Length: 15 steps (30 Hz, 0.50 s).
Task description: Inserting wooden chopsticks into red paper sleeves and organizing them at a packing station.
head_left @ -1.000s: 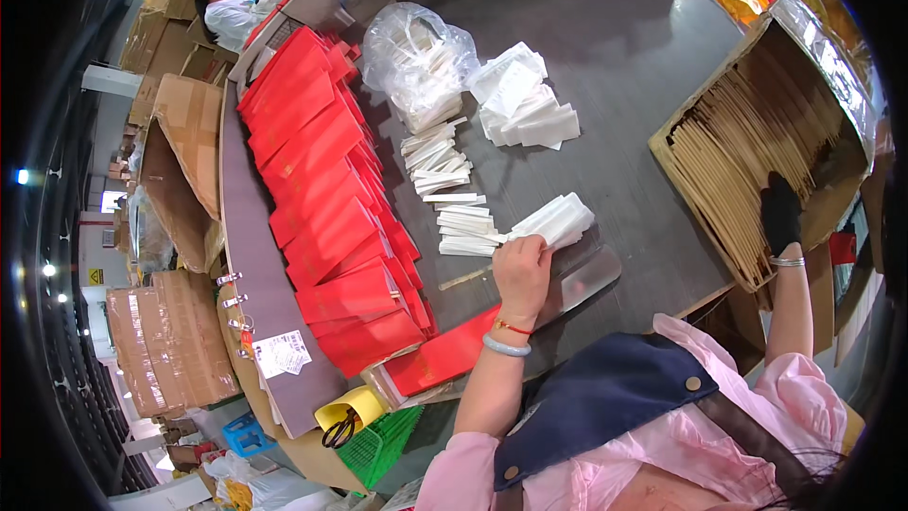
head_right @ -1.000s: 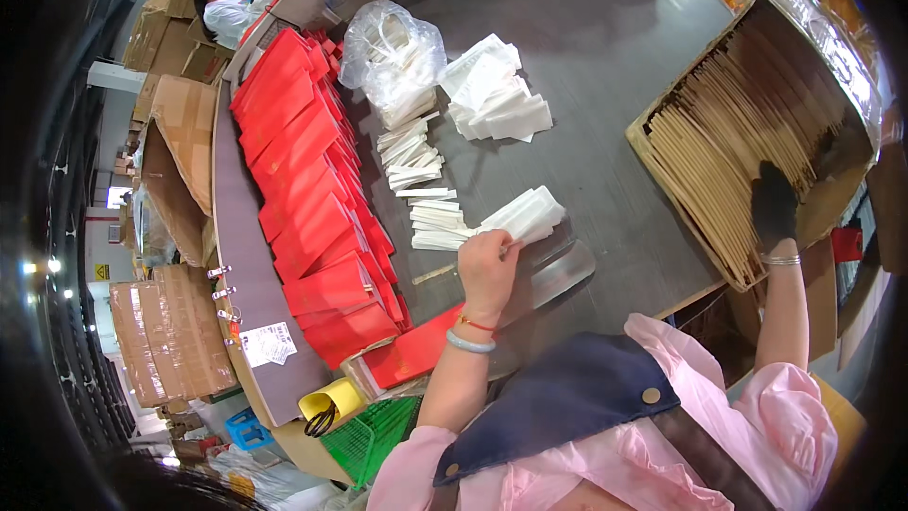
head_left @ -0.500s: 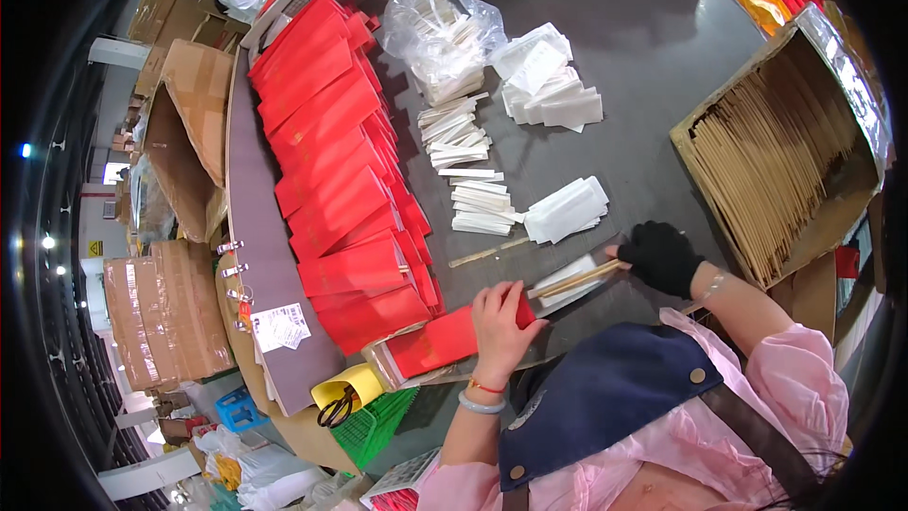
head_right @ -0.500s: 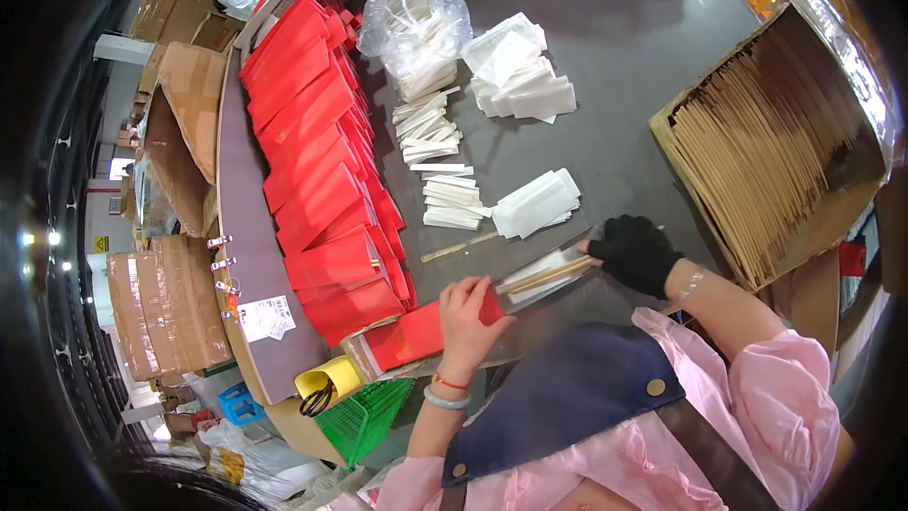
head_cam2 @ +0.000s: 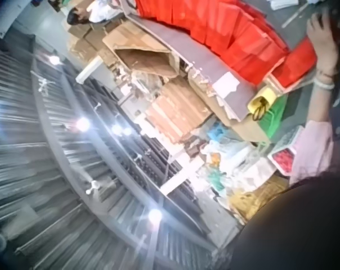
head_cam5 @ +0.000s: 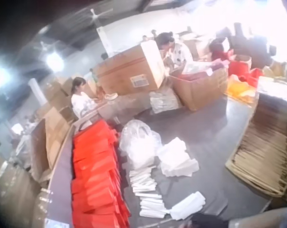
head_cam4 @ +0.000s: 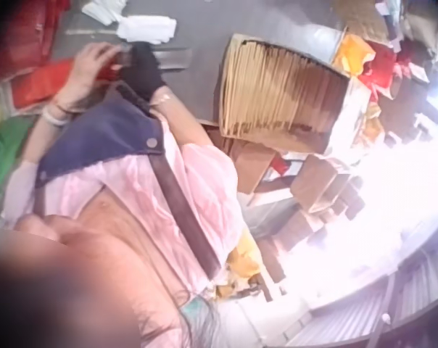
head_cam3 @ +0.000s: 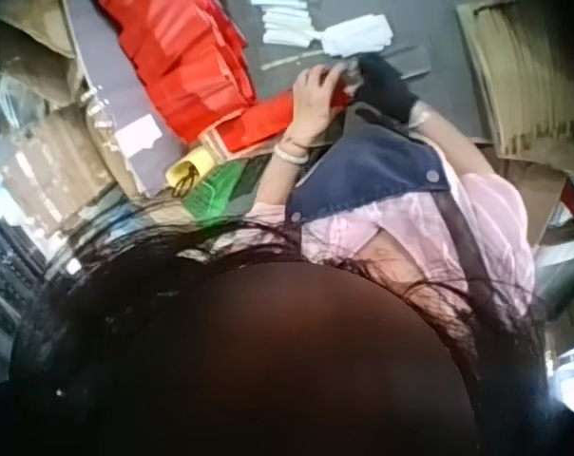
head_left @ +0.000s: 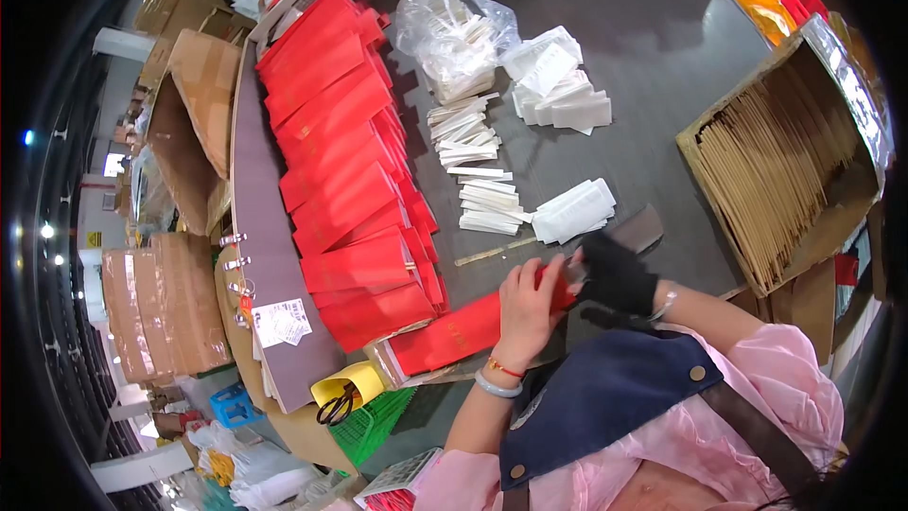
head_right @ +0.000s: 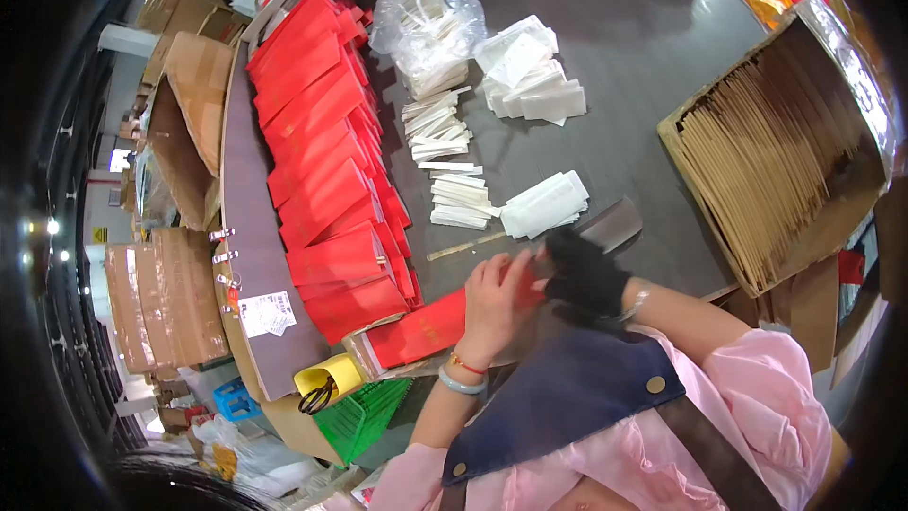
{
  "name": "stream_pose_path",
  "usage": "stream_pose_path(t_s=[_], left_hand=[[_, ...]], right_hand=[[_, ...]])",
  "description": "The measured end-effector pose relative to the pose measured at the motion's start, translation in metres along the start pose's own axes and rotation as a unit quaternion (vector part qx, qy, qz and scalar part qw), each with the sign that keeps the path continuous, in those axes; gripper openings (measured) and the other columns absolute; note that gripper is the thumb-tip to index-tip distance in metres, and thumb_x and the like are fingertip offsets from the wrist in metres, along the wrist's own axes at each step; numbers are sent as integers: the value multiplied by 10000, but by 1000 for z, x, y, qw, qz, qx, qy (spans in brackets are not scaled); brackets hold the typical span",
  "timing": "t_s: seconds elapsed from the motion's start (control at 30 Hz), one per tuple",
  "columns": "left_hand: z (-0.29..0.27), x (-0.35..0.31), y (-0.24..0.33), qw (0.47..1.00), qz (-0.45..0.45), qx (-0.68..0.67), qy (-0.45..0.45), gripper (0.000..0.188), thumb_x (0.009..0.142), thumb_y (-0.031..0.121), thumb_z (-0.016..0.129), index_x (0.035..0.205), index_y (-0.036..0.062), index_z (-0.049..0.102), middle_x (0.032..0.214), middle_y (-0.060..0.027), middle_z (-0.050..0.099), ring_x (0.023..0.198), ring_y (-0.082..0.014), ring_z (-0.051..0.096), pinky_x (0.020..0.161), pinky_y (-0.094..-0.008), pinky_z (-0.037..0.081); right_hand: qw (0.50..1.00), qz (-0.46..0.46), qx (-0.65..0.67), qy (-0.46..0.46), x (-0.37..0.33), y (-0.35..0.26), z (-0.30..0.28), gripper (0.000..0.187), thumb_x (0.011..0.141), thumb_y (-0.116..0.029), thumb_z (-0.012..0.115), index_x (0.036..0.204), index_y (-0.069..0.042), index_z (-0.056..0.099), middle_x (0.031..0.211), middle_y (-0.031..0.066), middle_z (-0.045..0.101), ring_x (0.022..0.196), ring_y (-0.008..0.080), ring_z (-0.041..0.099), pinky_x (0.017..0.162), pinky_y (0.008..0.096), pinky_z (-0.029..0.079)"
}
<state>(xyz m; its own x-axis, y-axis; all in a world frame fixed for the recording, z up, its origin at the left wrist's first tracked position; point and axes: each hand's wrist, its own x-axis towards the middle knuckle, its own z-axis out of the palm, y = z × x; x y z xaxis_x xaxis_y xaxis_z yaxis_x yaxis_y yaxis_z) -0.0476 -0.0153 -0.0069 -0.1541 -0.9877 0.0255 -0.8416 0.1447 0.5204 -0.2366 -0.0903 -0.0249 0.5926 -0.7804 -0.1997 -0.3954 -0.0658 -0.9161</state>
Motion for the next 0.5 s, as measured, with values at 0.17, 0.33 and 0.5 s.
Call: stream_pose_path(t_s=[0.17, 0.33, 0.5], left_hand=[[-34, 15, 14, 984, 41, 102, -142, 318, 672, 129, 718, 978, 151, 631, 1018, -131, 544, 957, -336, 535, 791, -445, 452], [-133, 25, -21, 996, 36, 63, -50, 291, 633, 23, 699, 905, 101, 632, 1105, -161, 552, 1033, -380, 530, 867, -482, 454], [-69, -18, -50, 969, -120, 146, 156, 555, 655, 185, 823, 1160, 70, 624, 1317, -211, 484, 1214, -402, 448, 1005, -503, 385]], right_hand=[[919, -152, -364, 4, -6, -15, -42, 660, 588, -419, 826, 1123, -112, 592, 1130, 88, 572, 1126, 314, 510, 954, 477, 366], [922, -156, -336, 112, -24, -27, -85, 594, 633, -393, 809, 1107, -119, 580, 1128, 99, 562, 1101, 305, 516, 950, 450, 367], [916, -91, -381, 84, -26, -35, -73, 620, 634, -394, 814, 1113, -78, 579, 1073, 101, 573, 1023, 302, 551, 946, 446, 370]])
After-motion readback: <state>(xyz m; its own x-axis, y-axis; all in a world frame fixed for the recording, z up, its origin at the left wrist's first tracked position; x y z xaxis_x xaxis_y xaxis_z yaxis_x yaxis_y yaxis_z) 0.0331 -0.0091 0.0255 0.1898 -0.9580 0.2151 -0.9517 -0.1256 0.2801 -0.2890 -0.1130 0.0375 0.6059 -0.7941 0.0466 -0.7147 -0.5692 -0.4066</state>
